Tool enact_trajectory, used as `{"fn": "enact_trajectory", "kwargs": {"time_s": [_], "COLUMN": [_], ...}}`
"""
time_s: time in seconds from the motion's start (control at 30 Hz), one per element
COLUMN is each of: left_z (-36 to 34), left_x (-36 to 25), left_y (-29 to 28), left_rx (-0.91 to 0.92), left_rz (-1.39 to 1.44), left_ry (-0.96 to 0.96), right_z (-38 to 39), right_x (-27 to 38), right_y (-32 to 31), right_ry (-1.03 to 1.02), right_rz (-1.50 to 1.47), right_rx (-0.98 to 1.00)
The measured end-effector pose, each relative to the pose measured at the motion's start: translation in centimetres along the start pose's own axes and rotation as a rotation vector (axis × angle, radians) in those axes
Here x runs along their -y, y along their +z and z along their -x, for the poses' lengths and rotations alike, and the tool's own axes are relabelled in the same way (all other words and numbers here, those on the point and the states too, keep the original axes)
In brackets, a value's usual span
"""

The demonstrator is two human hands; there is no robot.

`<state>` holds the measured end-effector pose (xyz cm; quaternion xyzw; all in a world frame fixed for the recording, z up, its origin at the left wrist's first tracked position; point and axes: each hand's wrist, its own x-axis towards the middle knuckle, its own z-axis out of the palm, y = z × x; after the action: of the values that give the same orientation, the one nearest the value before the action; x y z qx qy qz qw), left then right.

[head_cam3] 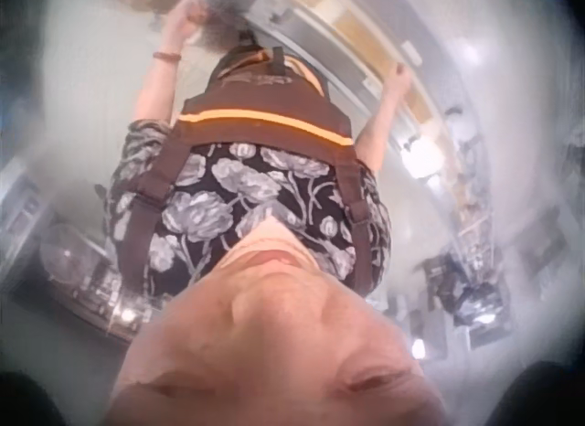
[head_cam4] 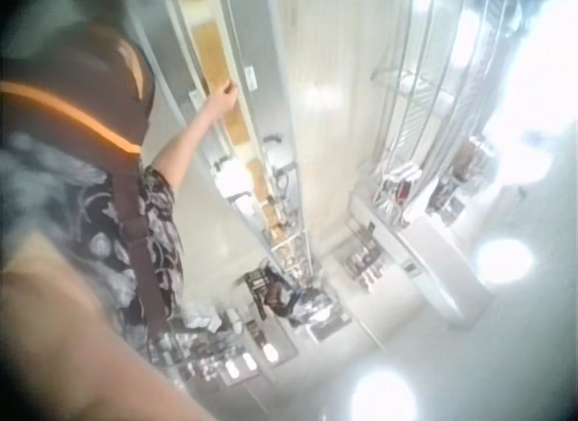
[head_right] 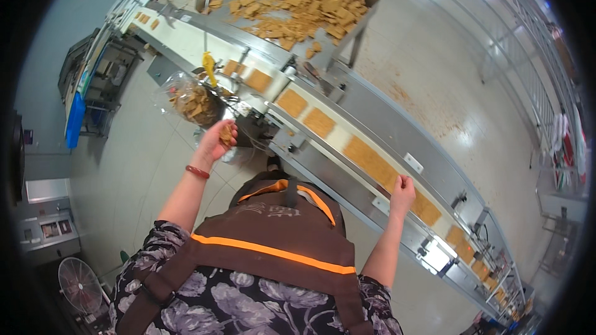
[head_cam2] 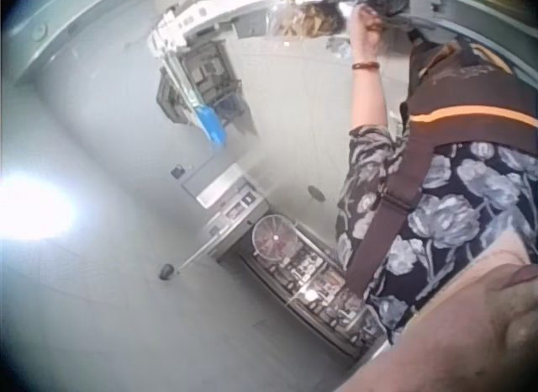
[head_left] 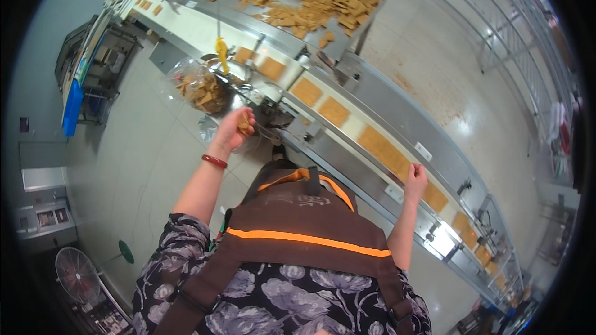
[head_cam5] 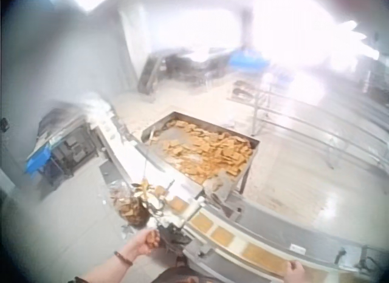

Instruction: The person places rectangular crackers onto a moving conveyor belt from a large metal bin. They repeatedly pick up crackers and arrange them in a single file on the belt, occasionally adjusting their position.

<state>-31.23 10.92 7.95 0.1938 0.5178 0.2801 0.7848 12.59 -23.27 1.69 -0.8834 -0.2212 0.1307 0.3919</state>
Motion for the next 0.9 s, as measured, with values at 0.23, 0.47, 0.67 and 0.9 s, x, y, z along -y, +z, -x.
{"fn": "enact_trajectory", "kwargs": {"time_s": [0.23,0.47,0.67,0.9], "left_z": [-2.8,-4.7,-8.7,-8.7], "left_x": [-17.9,-24.5,-25.1,-20.7], "left_y": [-10.6,-11.7,-22.3,-24.7], "left_rx": [-0.281,-0.394,-0.658,-0.835], "left_rz": [-0.259,-0.53,-0.986,-0.897], "left_ry": [0.568,0.297,0.78,0.895], "right_z": [1.9,4.2,6.1,8.3], "right_x": [5.4,13.2,19.5,22.2], "right_y": [6.3,12.7,17.6,22.1], "right_ry": [-0.049,-0.139,-0.199,-0.264], "right_rz": [-0.034,0.013,0.024,0.046], "right_rx": [0.116,0.248,0.352,0.348]}}
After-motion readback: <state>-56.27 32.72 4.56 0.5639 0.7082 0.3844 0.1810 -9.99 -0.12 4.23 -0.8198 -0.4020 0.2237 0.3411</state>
